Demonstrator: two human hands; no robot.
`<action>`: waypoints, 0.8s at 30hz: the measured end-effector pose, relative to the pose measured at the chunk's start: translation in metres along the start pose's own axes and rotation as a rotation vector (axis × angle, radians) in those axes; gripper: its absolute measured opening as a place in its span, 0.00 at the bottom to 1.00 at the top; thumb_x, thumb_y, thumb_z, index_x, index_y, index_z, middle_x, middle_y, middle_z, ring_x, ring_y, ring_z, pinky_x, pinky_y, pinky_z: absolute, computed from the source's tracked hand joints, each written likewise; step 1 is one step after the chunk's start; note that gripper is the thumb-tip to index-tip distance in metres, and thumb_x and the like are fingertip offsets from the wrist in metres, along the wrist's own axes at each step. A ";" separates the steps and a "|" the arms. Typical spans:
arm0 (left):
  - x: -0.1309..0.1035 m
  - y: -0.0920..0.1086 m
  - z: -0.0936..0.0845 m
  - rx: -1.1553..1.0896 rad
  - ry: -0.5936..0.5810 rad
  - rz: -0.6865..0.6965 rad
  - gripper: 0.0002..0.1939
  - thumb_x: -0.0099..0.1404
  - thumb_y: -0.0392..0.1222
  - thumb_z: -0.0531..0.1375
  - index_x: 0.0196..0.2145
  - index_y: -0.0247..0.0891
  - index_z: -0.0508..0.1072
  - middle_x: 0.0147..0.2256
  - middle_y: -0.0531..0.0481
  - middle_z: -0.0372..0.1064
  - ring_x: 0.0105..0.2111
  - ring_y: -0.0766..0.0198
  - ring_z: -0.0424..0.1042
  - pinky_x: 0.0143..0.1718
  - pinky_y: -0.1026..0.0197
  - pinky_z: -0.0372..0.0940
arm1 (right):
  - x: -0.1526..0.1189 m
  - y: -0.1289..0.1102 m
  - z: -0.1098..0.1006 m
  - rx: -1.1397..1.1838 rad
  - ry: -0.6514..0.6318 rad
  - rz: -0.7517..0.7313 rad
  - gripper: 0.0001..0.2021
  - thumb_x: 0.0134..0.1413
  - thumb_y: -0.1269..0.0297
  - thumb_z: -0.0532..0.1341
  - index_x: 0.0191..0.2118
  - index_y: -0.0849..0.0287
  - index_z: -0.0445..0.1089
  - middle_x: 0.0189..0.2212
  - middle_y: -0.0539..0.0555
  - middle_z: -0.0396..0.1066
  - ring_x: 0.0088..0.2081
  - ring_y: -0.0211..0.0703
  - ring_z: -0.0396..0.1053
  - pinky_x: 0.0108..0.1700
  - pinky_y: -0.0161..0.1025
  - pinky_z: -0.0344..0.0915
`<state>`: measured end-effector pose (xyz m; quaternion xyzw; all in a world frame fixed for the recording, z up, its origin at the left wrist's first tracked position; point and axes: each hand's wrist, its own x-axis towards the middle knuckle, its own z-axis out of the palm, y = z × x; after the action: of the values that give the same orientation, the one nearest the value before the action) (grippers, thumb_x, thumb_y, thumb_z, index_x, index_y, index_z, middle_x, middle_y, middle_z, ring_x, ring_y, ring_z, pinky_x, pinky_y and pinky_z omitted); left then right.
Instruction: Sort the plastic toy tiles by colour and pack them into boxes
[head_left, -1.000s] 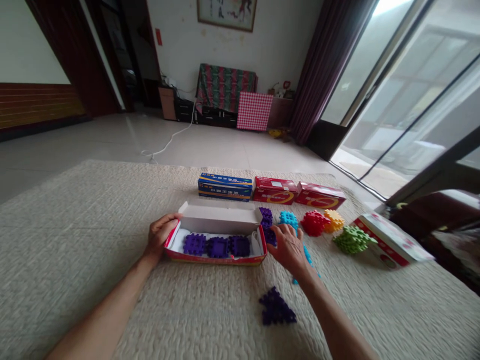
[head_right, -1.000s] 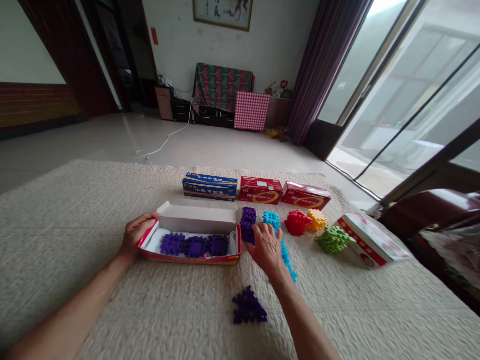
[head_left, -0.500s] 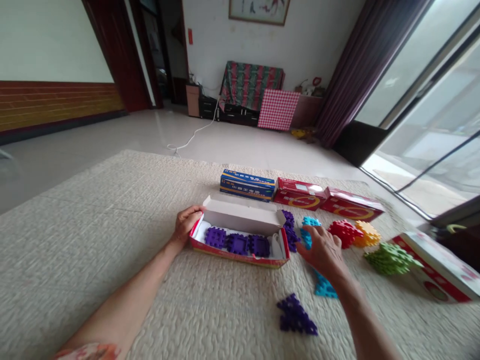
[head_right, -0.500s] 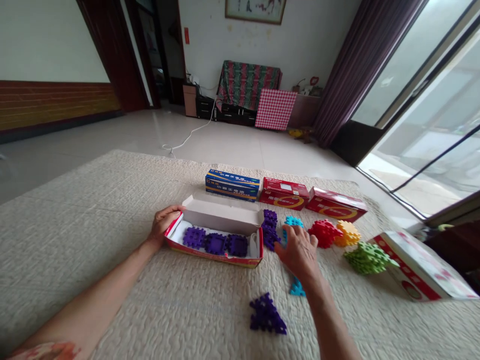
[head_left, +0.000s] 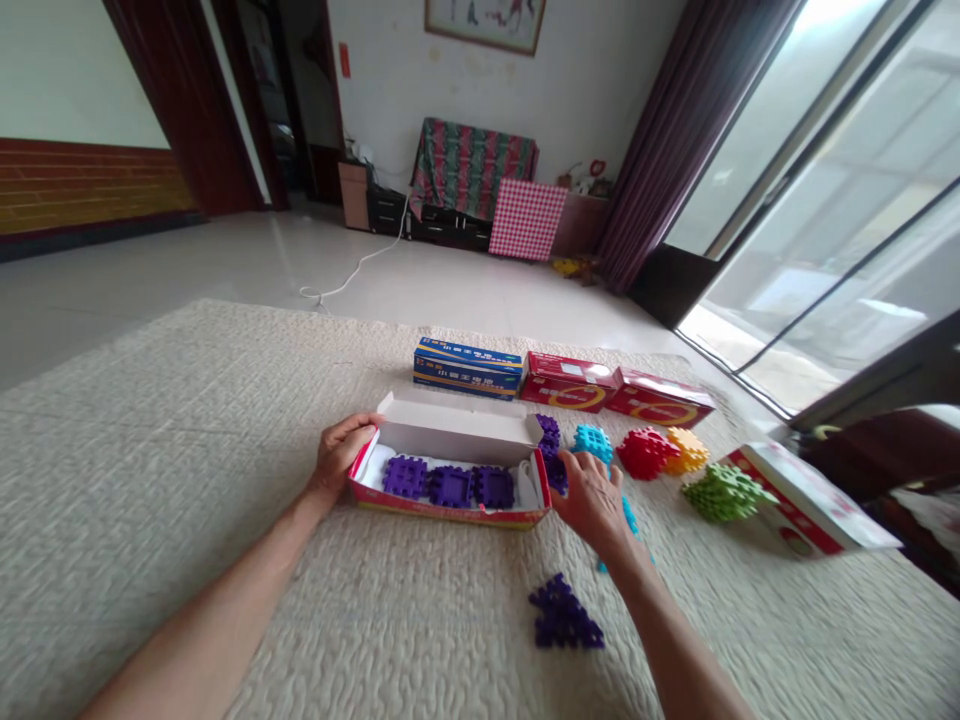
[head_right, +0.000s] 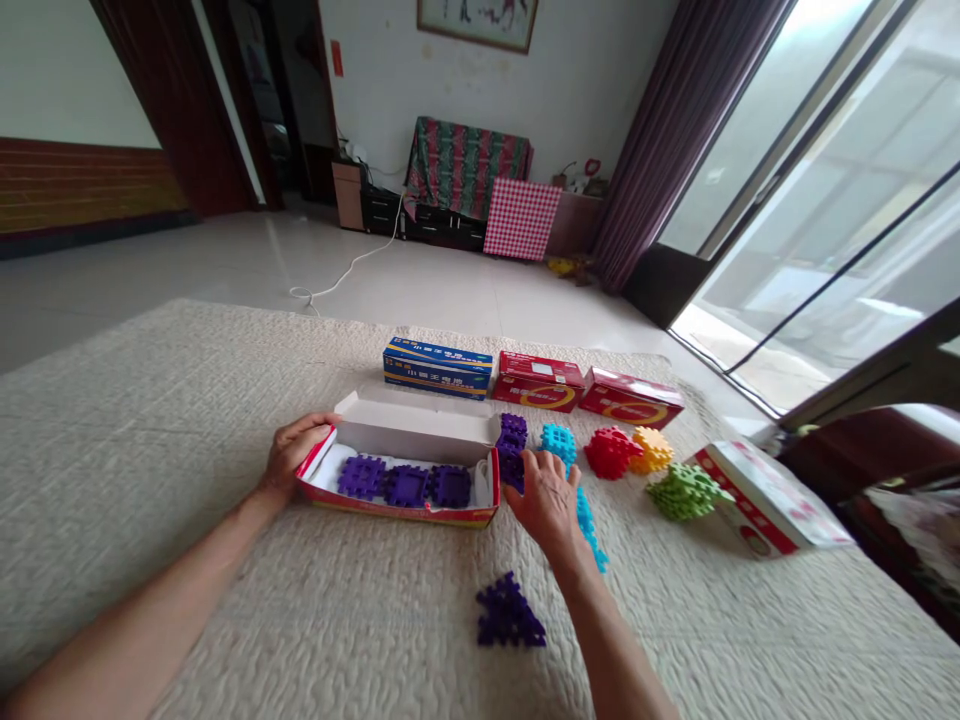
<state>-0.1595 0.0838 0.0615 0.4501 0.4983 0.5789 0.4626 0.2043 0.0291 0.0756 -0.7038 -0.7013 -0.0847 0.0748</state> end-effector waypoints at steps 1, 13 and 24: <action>0.000 0.000 0.000 -0.002 0.001 0.001 0.15 0.50 0.47 0.63 0.33 0.36 0.77 0.17 0.58 0.62 0.16 0.71 0.57 0.18 0.67 0.51 | 0.000 0.000 0.001 -0.002 0.006 -0.004 0.22 0.54 0.59 0.62 0.54 0.61 0.66 0.48 0.63 0.70 0.52 0.59 0.64 0.53 0.56 0.50; 0.000 0.001 0.001 -0.017 -0.007 0.030 0.15 0.50 0.47 0.63 0.33 0.35 0.77 0.17 0.57 0.62 0.16 0.70 0.57 0.18 0.66 0.51 | 0.014 -0.012 -0.056 0.362 0.354 -0.012 0.21 0.49 0.55 0.62 0.48 0.57 0.66 0.43 0.61 0.68 0.43 0.53 0.68 0.45 0.49 0.62; 0.002 -0.003 -0.002 -0.049 -0.059 0.053 0.14 0.52 0.46 0.62 0.33 0.34 0.77 0.21 0.53 0.69 0.19 0.68 0.63 0.22 0.65 0.57 | 0.031 -0.170 -0.060 0.597 -0.114 -0.496 0.20 0.47 0.63 0.66 0.47 0.60 0.68 0.41 0.56 0.67 0.40 0.45 0.69 0.45 0.42 0.67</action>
<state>-0.1612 0.0862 0.0583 0.4684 0.4579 0.5896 0.4726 0.0333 0.0465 0.1384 -0.4637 -0.8470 0.1469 0.2144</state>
